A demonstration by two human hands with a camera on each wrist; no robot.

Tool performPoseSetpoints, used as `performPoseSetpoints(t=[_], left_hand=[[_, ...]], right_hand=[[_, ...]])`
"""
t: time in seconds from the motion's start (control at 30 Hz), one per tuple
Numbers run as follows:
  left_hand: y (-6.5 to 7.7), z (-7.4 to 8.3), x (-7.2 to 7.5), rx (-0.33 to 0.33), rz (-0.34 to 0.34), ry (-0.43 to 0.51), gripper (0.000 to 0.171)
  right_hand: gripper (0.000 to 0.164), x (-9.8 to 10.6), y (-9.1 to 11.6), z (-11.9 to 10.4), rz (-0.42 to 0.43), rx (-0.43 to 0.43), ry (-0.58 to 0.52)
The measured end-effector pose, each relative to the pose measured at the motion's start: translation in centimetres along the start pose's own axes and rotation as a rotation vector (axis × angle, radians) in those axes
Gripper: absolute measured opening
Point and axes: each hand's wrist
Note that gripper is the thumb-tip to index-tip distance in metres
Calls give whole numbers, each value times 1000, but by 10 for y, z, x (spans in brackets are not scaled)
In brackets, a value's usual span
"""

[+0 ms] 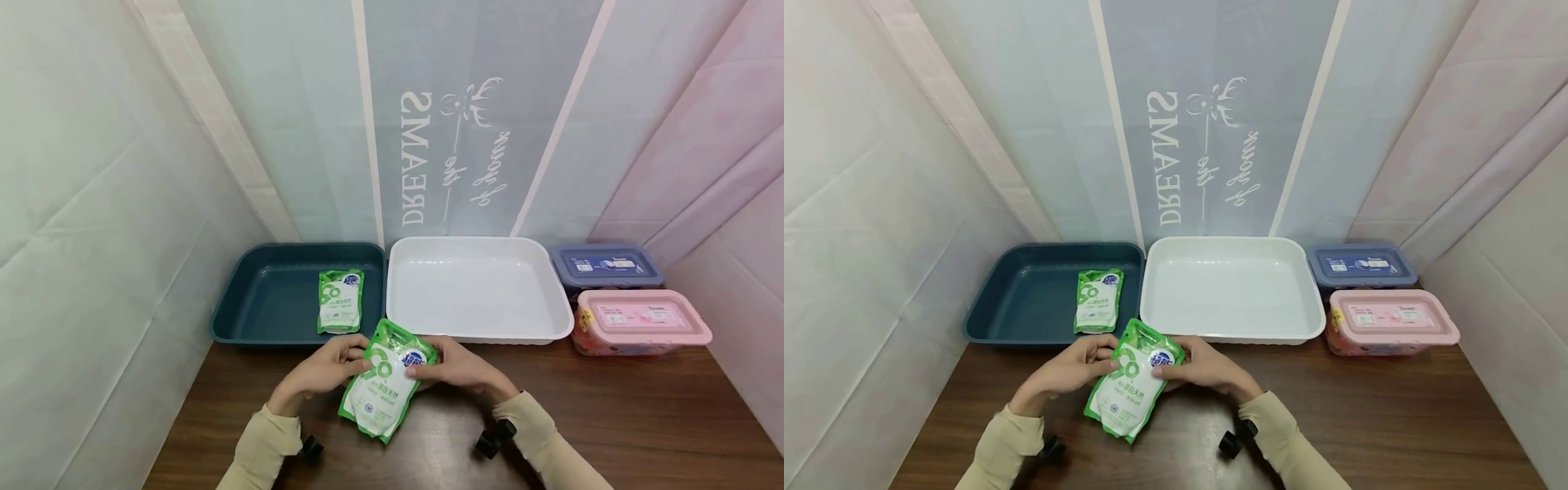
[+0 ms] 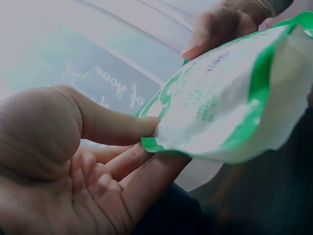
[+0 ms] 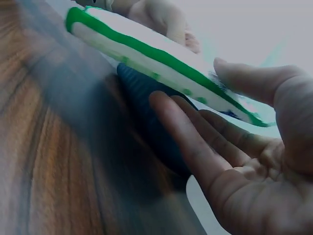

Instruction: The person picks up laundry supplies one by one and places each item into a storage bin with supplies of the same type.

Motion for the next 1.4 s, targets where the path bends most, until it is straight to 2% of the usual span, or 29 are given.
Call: performPoseSetpoints(t=[0.17,0.3,0.53,0.77,0.87,1.0,1.17,1.4], left_hand=[[1,7,0,10,61,9,28],[2,13,2,7,111,32,31],[4,19,9,24,258,81,56],[11,24,12,88,407,148,60],[15,23,16,79,431,136,63],[19,23,22,31,409,131,69],[21,23,31,-10,378,185,72],[22,27,42,-56,469,204,65]], right_hand=[[47,-5,1,2,-36,11,-109],[46,-10,0,-1,-41,54,-122],[48,-23,-6,-14,60,66,-109],[43,-33,-20,-34,162,116,-19],[42,-38,-27,-43,216,129,5],[39,-44,-36,-55,288,148,18],[36,-50,-45,-67,333,161,9],[33,-60,-58,-81,327,184,3]])
Point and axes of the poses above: each hand's wrist, its own y-axis away from the middle knuckle, its own x-axis out of the back of the hand, z = x × y, and after that the axes turned 15 degrees about z, right-handed
